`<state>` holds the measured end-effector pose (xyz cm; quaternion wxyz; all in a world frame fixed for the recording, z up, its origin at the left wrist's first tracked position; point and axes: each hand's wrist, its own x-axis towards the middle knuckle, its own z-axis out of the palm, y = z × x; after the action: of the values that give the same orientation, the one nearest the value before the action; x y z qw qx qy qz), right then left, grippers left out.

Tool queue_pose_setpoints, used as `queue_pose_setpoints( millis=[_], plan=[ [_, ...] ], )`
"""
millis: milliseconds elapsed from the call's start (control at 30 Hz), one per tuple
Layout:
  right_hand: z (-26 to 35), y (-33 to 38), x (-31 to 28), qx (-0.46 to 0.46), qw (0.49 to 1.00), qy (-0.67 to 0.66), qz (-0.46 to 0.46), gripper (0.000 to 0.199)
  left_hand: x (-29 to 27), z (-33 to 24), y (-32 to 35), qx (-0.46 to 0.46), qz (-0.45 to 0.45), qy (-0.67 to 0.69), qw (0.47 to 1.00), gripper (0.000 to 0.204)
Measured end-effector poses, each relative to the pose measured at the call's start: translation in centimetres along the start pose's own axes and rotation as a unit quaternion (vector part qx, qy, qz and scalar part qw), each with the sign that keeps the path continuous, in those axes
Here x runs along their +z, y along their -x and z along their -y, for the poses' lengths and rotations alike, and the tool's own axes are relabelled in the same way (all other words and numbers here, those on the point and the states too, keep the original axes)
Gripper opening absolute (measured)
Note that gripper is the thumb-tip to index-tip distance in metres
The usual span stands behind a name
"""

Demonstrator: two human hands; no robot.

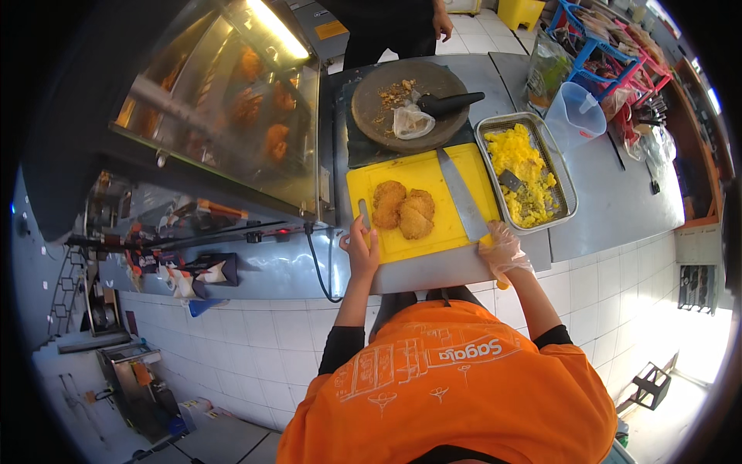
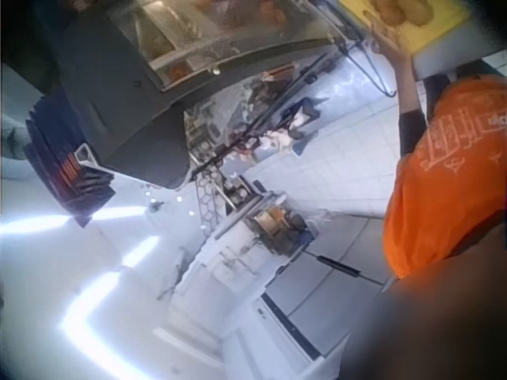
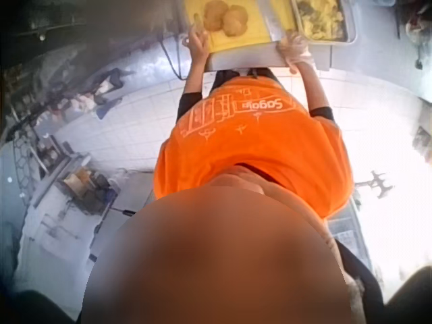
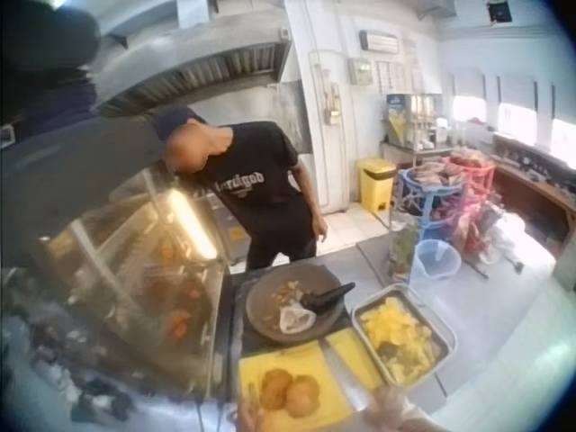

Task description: The person assembles a takeout meal by placing steamed buns and sliced fried chicken into a box, adding a side of yellow rice, and including a small snack packet. They then seal the box and place it into a plastic bag for delivery.

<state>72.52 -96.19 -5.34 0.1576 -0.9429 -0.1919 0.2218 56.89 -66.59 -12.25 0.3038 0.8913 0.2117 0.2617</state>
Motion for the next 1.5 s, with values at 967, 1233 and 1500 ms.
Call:
queue_pose_setpoints(
  millis=[967,1233,1500],
  plan=[
    [11.4,-0.6,-0.5,-0.138,0.941,0.144,0.272,0.028,0.4,2.7,-13.0,0.096,0.086,0.209,0.969,0.03],
    [11.4,-0.1,-0.6,-0.173,0.94,0.156,0.25,0.026,-0.3,-0.9,-11.5,0.249,0.112,0.158,0.949,0.022],
    [9.0,3.7,-0.5,-0.275,0.906,0.191,0.259,0.033,-2.2,-2.2,-7.4,0.171,0.126,0.151,0.965,0.024]
  ],
)
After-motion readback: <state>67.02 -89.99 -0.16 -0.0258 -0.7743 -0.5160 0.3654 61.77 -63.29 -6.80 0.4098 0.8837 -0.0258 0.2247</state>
